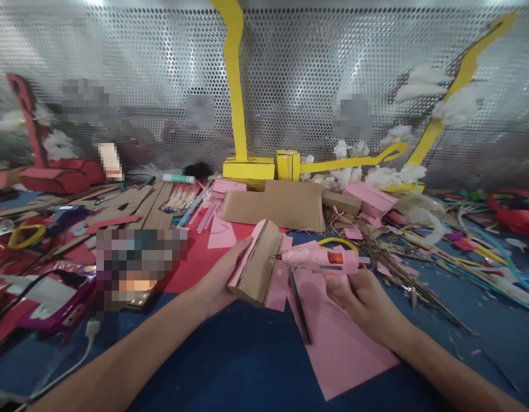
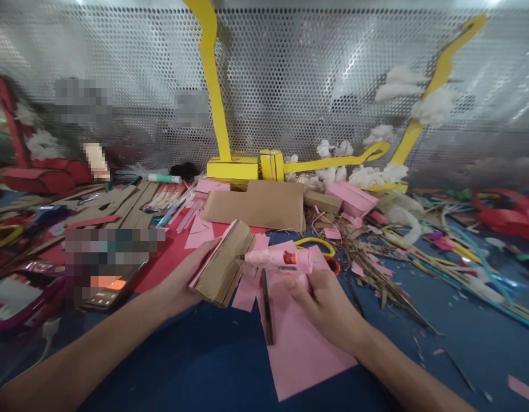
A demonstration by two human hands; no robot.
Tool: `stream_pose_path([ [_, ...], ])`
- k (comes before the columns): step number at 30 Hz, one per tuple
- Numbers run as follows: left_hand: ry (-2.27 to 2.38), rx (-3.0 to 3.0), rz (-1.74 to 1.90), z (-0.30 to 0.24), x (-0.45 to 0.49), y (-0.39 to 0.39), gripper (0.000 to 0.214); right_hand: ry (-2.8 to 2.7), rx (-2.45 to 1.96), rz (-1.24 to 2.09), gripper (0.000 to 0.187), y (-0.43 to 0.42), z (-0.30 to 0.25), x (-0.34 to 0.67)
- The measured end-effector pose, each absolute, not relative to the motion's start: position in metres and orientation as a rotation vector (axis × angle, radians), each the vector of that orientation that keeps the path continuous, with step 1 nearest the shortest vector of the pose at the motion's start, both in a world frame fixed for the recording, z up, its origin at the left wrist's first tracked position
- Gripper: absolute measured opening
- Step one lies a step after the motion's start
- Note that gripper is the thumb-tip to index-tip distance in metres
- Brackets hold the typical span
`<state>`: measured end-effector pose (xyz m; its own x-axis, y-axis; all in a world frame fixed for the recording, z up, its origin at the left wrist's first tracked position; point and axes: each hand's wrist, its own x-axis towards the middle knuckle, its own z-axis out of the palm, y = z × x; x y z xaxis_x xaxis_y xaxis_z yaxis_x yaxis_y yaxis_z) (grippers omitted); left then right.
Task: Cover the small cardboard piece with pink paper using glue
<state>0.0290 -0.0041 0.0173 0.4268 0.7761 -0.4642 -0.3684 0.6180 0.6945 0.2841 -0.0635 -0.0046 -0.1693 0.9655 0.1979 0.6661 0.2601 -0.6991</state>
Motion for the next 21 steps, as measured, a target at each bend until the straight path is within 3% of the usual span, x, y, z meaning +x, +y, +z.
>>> stream_pose_path([
  [21, 0.814, 0.552, 0.719, 0.0245, 0.03, -0.0087, 0.038, -1.776, -1.491, 0.585, 0.059, -0.0544, -0.0038, 0.288],
])
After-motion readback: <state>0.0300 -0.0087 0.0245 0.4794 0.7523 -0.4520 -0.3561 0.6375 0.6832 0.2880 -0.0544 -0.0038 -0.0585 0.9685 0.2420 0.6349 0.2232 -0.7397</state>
